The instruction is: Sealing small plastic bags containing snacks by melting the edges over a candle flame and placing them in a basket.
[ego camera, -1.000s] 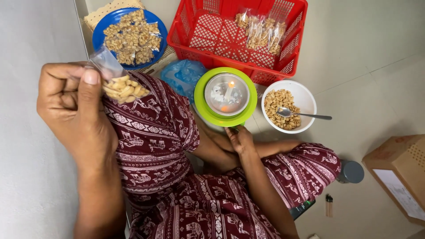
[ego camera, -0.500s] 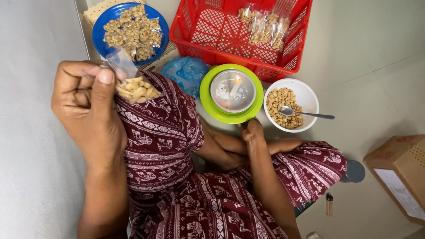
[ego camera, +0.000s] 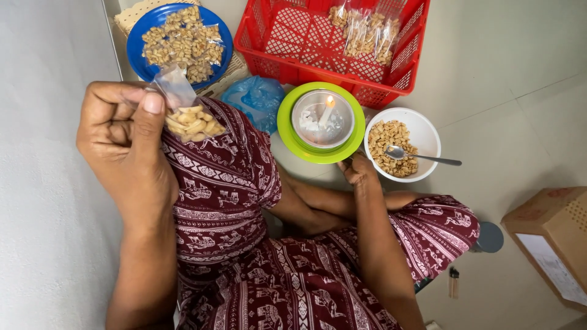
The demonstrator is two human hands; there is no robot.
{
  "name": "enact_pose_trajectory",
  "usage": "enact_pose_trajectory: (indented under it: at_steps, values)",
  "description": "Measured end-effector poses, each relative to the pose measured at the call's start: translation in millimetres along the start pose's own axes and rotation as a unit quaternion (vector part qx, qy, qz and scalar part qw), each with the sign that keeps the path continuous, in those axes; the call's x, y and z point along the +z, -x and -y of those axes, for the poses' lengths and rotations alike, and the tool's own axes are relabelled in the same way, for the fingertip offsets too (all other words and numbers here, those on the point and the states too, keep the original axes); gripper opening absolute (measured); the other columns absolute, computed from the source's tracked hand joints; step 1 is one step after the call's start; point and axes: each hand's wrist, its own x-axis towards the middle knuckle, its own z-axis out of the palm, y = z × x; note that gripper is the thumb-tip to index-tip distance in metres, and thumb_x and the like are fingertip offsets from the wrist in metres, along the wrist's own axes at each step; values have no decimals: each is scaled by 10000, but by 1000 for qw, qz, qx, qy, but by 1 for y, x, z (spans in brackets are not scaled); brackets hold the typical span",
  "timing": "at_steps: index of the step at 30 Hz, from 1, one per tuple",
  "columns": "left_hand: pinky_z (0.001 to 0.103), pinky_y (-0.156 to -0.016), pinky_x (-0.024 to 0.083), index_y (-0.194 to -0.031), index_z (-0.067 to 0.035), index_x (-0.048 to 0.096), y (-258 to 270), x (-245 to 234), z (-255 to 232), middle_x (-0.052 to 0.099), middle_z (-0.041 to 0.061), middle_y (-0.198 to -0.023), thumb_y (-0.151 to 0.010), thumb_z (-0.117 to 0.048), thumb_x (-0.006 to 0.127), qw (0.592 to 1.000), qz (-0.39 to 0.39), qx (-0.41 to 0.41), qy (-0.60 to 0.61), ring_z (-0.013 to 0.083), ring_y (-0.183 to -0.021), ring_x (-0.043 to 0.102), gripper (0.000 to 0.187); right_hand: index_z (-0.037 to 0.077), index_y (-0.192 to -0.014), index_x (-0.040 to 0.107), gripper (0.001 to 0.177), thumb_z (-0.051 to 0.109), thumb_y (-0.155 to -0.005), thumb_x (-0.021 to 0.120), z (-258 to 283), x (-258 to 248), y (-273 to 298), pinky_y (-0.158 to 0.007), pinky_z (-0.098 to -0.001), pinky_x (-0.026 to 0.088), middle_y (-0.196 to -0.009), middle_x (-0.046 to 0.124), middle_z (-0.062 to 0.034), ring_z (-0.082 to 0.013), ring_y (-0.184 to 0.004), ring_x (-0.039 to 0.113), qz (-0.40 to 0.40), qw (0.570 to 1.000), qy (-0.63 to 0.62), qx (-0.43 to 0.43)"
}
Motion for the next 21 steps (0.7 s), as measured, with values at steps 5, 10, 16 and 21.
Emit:
enact_pose_trajectory:
  at_steps: [5, 10, 16, 21]
  values:
    - [275, -929, 606, -1068, -97, 540, 0, 10, -2, 674, 99, -996, -1104, -132, 655, 1000, 6, -20, 12, 172, -951, 704, 125, 153, -1309, 572, 335, -6, -1028, 482, 4, 15, 20, -858, -399, 640, -1319, 666, -65, -199, -1172, 648, -5, 1000, 1, -16]
    - [261, -922, 601, -1066, -91, 542, -1, 15, 1, 693, 115, -1009, -1105, -128, 650, 1000, 5, -21, 3, 171, -959, 714, 120, 174, -1238, 679, 273, 76, -997, 593, 1, 25, 50, -855, -310, 626, -1245, 701, -26, -171, -1170, 647, -12, 1000, 22, -19]
    - [248, -882, 581, -1082, -93, 533, -2, 13, 7, 678, 102, -998, -1108, -126, 673, 999, -14, -29, 0, 164, -936, 709, 145, -37, -1103, 502, 107, 26, -1018, 491, -9, 12, 139, -795, -379, 605, -1171, 528, -290, -364, -988, 598, -11, 988, -156, 13]
    - [317, -942, 661, -1087, -108, 533, -2, 8, 15, 654, 78, -987, -1114, -153, 681, 999, -17, -24, 21, 143, -941, 688, 157, 92, -1288, 643, 345, 59, -998, 458, 23, -42, 298, -1109, -418, 532, -1379, 679, -103, -245, -1264, 664, 81, 891, 342, -287]
